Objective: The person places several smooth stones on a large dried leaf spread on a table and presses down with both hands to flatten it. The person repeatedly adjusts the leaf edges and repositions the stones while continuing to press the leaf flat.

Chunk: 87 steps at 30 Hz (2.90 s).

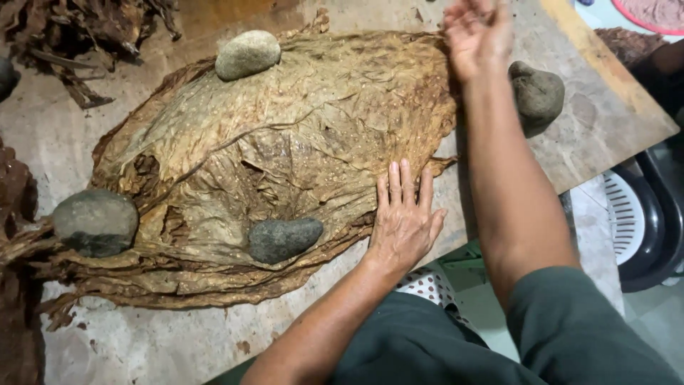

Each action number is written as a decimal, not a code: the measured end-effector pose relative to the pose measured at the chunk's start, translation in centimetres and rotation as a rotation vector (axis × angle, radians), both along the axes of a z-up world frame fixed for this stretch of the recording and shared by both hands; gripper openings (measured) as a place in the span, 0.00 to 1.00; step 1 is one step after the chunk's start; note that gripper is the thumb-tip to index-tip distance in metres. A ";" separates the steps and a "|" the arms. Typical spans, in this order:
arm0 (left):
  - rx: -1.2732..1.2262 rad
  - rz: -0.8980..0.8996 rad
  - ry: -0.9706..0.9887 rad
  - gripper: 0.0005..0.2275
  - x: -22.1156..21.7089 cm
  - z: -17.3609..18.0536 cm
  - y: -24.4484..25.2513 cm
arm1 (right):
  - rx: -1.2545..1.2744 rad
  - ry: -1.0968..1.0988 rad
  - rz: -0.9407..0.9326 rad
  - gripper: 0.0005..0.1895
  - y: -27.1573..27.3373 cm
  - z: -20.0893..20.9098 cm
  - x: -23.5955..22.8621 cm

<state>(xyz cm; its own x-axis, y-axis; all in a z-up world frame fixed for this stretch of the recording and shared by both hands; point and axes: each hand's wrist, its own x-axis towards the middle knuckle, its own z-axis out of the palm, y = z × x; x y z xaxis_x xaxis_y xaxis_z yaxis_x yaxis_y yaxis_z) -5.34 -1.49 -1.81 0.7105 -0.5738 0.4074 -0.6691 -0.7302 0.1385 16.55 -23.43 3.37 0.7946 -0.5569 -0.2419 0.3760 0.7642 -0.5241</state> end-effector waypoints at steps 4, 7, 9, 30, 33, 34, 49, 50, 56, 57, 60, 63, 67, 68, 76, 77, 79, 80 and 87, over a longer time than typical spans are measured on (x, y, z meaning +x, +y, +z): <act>0.078 0.007 0.021 0.32 -0.1 -0.1 0.2 | -0.462 -0.158 0.024 0.11 -3.1 2.5 -5.0; 0.050 -0.003 0.028 0.32 -0.1 -0.3 0.1 | -1.704 0.183 -0.488 0.12 -4.5 3.5 -10.1; 0.077 0.006 0.034 0.32 0.0 -0.5 0.0 | -1.931 0.781 -0.213 0.21 -4.5 3.0 -13.2; -0.024 -0.018 0.088 0.32 -0.1 -0.5 0.0 | -1.804 0.498 0.186 0.24 1.9 4.2 -7.0; 0.047 -0.009 0.094 0.31 0.0 -0.5 0.2 | -1.964 0.750 0.291 0.36 1.5 1.5 -5.2; 0.047 -0.006 0.101 0.31 0.1 -0.4 0.2 | -1.966 0.752 0.299 0.36 1.8 1.9 -5.3; 0.029 0.021 0.114 0.32 0.0 -0.4 -0.1 | -2.093 0.150 0.811 0.21 19.1 7.0 -6.1; 0.037 -0.059 0.176 0.20 0.1 -0.2 0.0 | -2.161 -0.074 0.836 0.23 20.2 6.1 -5.5; 0.068 -0.132 0.300 0.12 0.0 1.0 0.8 | -2.097 -0.838 0.740 0.25 25.8 2.3 -2.3; 0.076 -0.140 0.327 0.13 0.0 1.2 0.9 | -2.116 -0.899 0.737 0.25 26.5 2.2 -1.9; 0.094 -0.168 0.379 0.14 -0.2 1.6 1.3 | -2.319 -0.681 0.921 0.31 28.5 3.4 -1.8; 0.106 -0.189 0.445 0.15 -0.6 2.1 1.8 | -2.499 -0.495 1.035 0.33 29.6 2.5 -2.5; 0.103 -0.187 0.522 0.17 -1.1 3.0 2.6 | -2.526 -0.658 0.863 0.32 29.2 -0.9 -1.5; 0.108 -0.193 0.555 0.17 -1.2 3.3 2.9 | -2.531 -0.671 0.852 0.32 29.2 -0.8 -1.5; -0.320 -0.182 0.745 0.23 5.0 6.7 12.6 | -2.488 -0.658 0.822 0.32 28.8 1.5 -3.0; -0.380 -0.081 0.633 0.22 7.3 7.6 14.5 | -2.485 -0.620 0.818 0.32 28.7 3.6 -4.1; -0.445 0.018 0.521 0.21 11.5 9.3 17.7 | -2.486 -0.580 0.819 0.33 28.4 4.5 -4.7; -0.527 0.172 0.341 0.19 13.3 10.2 19.1 | -2.474 -0.627 0.757 0.31 28.5 3.1 -4.2; -0.437 0.470 -0.141 0.18 20.8 4.5 20.4 | -2.441 -0.876 0.421 0.25 29.1 -1.4 -1.8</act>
